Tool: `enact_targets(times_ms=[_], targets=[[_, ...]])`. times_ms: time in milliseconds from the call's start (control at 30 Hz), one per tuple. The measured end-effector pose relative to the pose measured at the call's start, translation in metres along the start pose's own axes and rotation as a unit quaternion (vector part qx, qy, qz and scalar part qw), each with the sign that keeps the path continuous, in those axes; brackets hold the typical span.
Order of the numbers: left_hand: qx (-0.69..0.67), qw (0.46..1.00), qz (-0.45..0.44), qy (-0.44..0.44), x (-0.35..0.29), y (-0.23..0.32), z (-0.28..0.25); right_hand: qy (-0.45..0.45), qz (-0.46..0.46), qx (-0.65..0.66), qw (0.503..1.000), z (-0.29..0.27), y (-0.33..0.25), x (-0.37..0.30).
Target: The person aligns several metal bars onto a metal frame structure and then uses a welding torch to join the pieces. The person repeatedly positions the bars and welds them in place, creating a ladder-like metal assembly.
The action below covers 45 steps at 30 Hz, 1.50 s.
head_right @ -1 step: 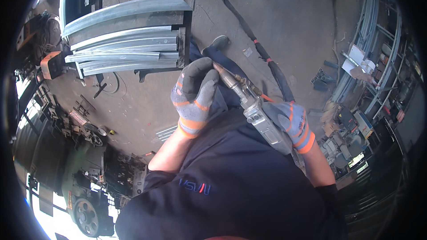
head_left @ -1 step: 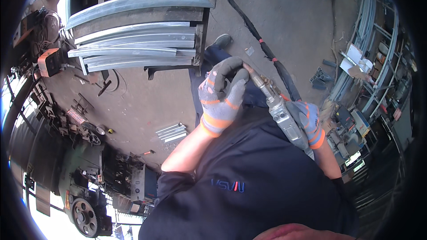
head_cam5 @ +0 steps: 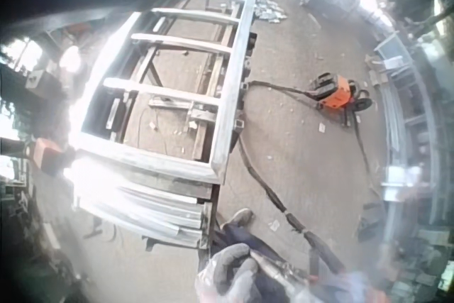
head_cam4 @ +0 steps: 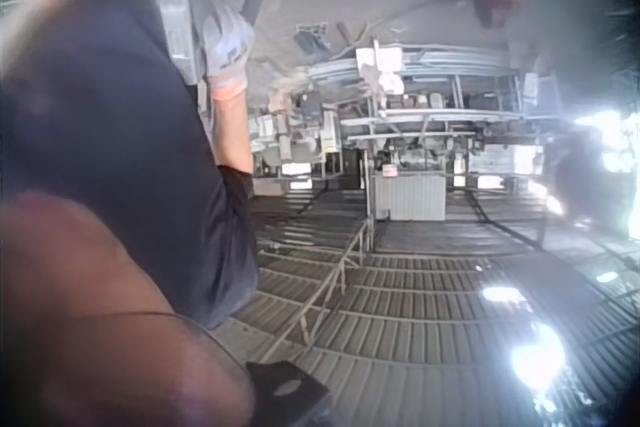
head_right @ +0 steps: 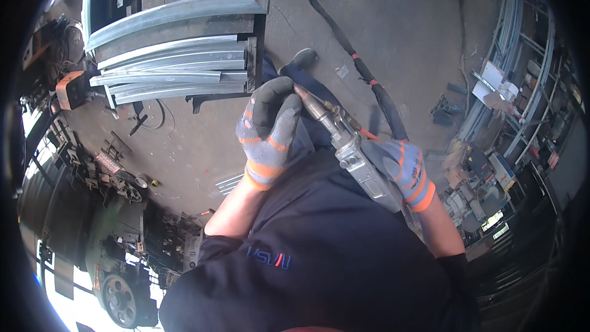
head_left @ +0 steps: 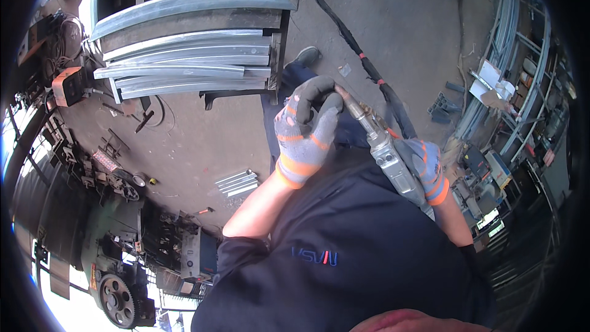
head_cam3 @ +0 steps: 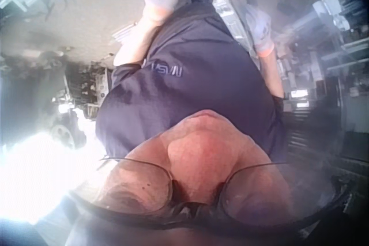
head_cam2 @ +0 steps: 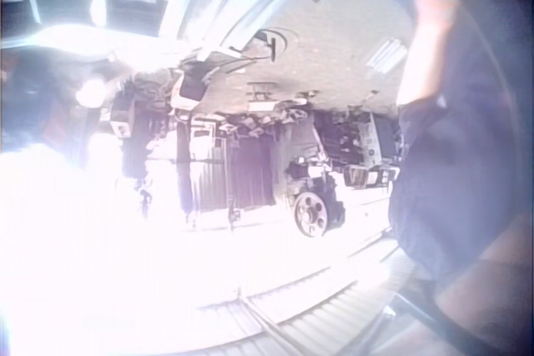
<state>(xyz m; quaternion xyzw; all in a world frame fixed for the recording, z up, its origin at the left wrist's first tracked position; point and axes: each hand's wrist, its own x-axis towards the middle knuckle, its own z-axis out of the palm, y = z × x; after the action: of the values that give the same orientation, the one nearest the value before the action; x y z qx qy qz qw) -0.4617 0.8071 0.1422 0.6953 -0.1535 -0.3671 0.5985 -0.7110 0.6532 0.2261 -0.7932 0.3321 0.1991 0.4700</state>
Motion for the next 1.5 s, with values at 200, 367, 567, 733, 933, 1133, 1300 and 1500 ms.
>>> enact_targets(times_ms=[200,367,567,733,933,1133,1300,1500], targets=[[-0.162,0.976,-0.127,-0.070,0.011,0.000,-0.011,0.012,-0.072,-0.070,0.995,0.004,-0.005,-0.002],[-0.262,0.955,-0.140,-0.004,-0.002,0.001,0.002,0.023,-0.052,-0.029,0.998,0.005,-0.003,-0.006],[-0.146,0.987,-0.020,-0.067,0.004,0.001,0.018,0.030,-0.048,0.040,0.998,0.003,-0.002,-0.005],[-0.065,0.992,0.034,-0.101,0.008,0.013,0.030,0.033,-0.120,-0.069,0.990,0.000,0.002,-0.002],[-0.110,0.981,0.075,-0.141,0.000,0.041,0.050,0.074,-0.121,-0.039,0.989,0.000,0.015,-0.015],[-0.049,0.967,0.204,-0.145,0.001,0.045,0.065,0.090,-0.114,-0.037,0.989,0.005,0.033,-0.032],[0.033,0.943,0.309,-0.120,0.001,0.044,0.069,0.105,-0.103,-0.043,0.988,0.014,0.058,-0.045],[-0.092,0.958,0.202,-0.180,-0.003,0.025,0.072,0.077,0.080,0.219,0.969,0.011,0.057,-0.060]])
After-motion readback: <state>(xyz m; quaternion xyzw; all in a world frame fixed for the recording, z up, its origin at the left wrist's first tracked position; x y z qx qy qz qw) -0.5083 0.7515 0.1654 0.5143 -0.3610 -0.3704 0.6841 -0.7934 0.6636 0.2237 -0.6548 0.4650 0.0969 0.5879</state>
